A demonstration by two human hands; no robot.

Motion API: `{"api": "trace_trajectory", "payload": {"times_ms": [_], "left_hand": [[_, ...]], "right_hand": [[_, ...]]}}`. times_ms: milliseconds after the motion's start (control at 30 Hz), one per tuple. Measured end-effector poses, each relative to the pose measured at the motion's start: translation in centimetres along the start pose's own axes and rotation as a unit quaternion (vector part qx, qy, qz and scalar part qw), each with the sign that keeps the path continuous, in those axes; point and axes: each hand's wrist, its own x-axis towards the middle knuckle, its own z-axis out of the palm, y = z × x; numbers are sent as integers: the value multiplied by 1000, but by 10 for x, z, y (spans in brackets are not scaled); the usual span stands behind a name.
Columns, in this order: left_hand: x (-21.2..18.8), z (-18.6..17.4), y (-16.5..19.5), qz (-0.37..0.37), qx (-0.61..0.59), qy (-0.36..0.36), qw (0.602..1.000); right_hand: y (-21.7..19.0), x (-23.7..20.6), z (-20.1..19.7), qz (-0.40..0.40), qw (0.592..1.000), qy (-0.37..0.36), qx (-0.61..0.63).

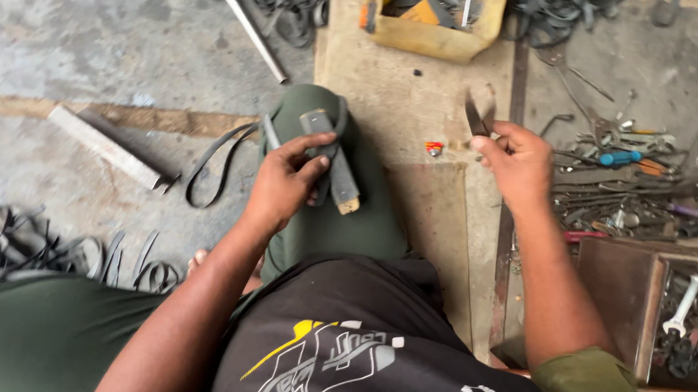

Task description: The person sits on the floor and works on rubber belts. They use a lighter to heat a small rubber piece, then use scissors to cut and a hammer to flatten a rubber strip. The person repeatedly handles, stretches, and inspects the rubber strips.

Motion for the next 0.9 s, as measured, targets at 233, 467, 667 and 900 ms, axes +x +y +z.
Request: {"api": "trace_trajectory", "payload": {"times_ms": [233,467,667,900], "left_hand": [[4,-8,-6,-16,-25,-71,997],[6,-9,-9,3,-16,-84,996],[5,-8,-11,17,-29,-82,996],[6,-6,-7,14,6,-70,997]], "right_hand": [[-18,-17,27,182,870,-229,396],[17,-31,103,204,939,-178,214],[3,-32,89,96,929,-208,292],[-23,-44,87,98,936,-275,196]]}}
